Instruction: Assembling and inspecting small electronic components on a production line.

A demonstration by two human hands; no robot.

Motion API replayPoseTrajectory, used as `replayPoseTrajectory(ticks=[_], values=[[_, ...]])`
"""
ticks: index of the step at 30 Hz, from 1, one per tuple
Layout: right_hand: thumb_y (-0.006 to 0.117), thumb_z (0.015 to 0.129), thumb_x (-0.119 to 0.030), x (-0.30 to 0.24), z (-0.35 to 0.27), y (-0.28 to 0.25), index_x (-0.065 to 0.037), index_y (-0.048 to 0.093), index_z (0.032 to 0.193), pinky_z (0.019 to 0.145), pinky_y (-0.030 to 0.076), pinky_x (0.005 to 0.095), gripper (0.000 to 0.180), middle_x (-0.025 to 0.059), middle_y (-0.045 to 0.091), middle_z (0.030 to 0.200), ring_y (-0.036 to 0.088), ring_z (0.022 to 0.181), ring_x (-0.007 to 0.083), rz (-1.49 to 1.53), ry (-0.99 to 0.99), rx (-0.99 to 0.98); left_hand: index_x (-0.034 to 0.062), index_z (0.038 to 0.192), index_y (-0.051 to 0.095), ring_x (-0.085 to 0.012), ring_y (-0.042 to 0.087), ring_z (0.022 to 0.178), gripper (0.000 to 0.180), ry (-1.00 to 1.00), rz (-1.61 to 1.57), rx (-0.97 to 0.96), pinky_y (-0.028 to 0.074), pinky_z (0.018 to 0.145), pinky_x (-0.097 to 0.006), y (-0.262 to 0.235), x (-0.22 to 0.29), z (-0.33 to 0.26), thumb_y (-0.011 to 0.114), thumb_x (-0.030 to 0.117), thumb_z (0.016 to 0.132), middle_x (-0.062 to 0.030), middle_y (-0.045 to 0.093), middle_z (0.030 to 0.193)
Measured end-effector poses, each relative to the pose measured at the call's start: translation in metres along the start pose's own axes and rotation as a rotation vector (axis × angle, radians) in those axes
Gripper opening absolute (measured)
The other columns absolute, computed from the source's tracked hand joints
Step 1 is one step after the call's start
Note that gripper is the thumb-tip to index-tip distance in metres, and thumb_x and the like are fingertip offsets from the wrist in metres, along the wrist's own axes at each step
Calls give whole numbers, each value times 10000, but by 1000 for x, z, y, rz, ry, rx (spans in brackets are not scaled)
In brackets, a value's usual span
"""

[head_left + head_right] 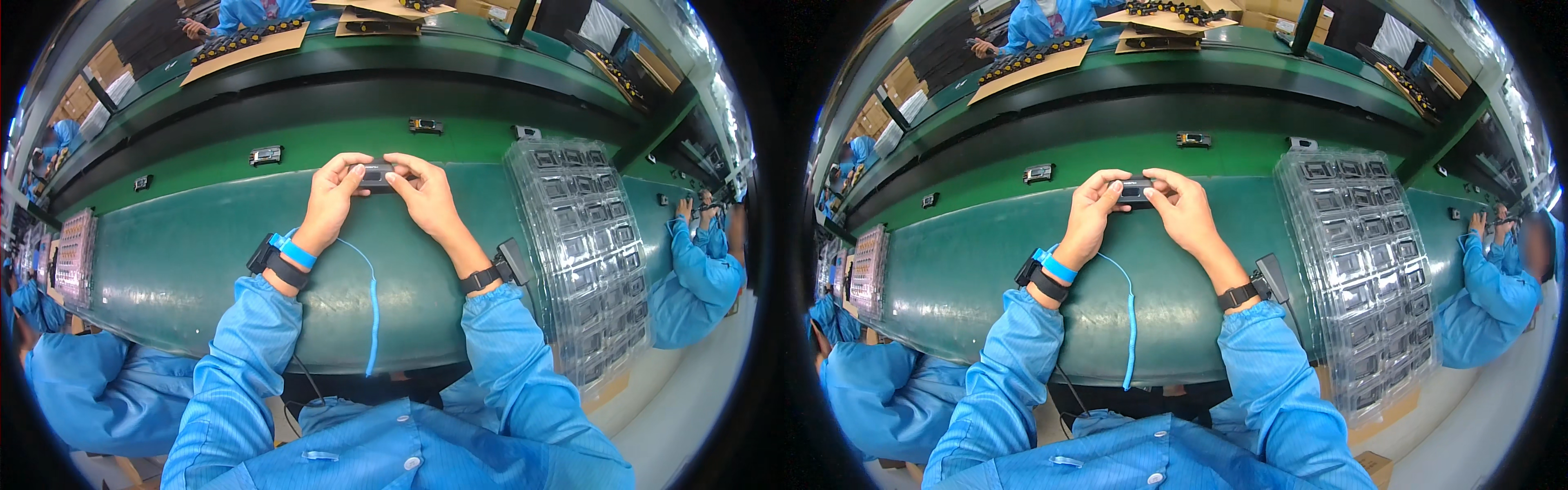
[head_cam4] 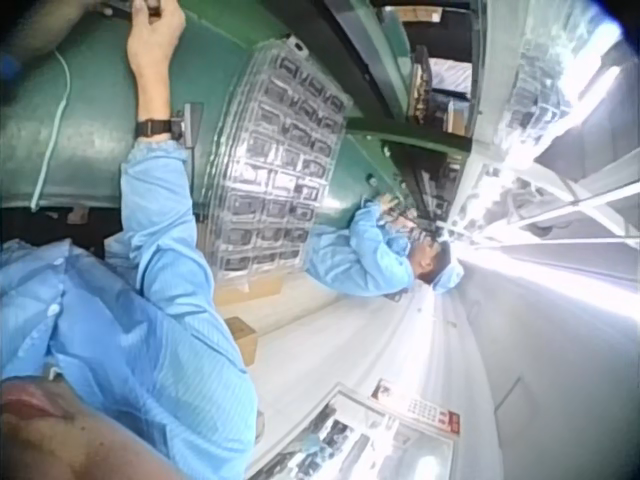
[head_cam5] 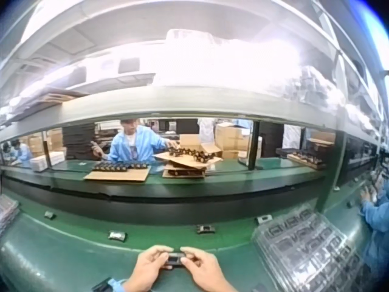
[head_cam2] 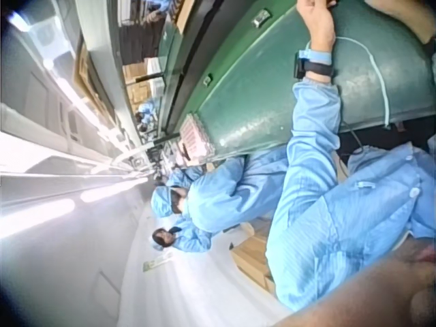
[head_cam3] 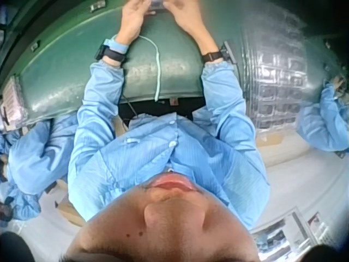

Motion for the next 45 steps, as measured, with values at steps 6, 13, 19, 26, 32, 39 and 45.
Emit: replayPoseTrajectory(ticks=[6,13,19,26,32,39,45], values=[[721,939,-11,-3,4,-2,-4,733,1233,787,560,288,294,66,732,1008,657,876,120,48,-69,-4,49,1353,625,-111,684,1019,303,20,31,-48,580,857,-291,3,3,3,609,170,1075,-53,737,1141],[745,915,-60,3,41,-26,-46,759,1178,895,542,374,263,96,746,971,693,956,232,-292,-138,230,-28,1436,500,-247,719,1088,410,-4,-77,185,611,885,-339,-7,-3,3,601,102,1061,-205,665,1323],[758,899,-142,-2,64,-30,-91,770,1151,1009,417,456,257,109,720,1107,588,1160,315,-789,-251,285,-57,1387,505,-281,738,1045,364,-24,-44,195,625,858,-347,-14,-9,4,585,57,1051,-227,640,1314],[777,849,-343,22,81,-67,-88,606,1403,1124,370,536,633,161,584,1378,494,1344,358,-1014,125,470,-58,1296,571,-236,741,927,280,-40,0,175,614,781,-322,-9,-8,2,592,37,1034,-186,691,1192],[757,856,-288,8,70,-89,-109,597,1407,1115,373,532,601,170,575,1397,533,1299,369,-731,-128,657,-32,1301,580,-213,738,923,303,-31,0,128,609,778,-315,-2,-8,6,635,59,1017,-144,716,1111],[814,807,-235,-36,7,24,-87,627,1344,1096,422,488,587,195,568,1414,548,1302,390,-597,-537,219,-10,1361,551,-212,730,998,357,46,-35,180,604,858,-309,-5,-1,1,650,98,1036,-143,726,1145],[770,888,-97,-8,19,24,-36,622,1387,902,567,370,524,187,656,1325,692,1086,252,-197,-182,-35,-2,1330,581,-181,731,1014,283,46,-94,155,616,817,-281,-8,-2,4,601,36,1050,-144,735,1153]])
Point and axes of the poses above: each hand's wrist, its own z-axis towards the middle knuckle, its own y-axis out of the palm, x = y × z, the point moved 7 cm from there along z, towards the middle knuckle
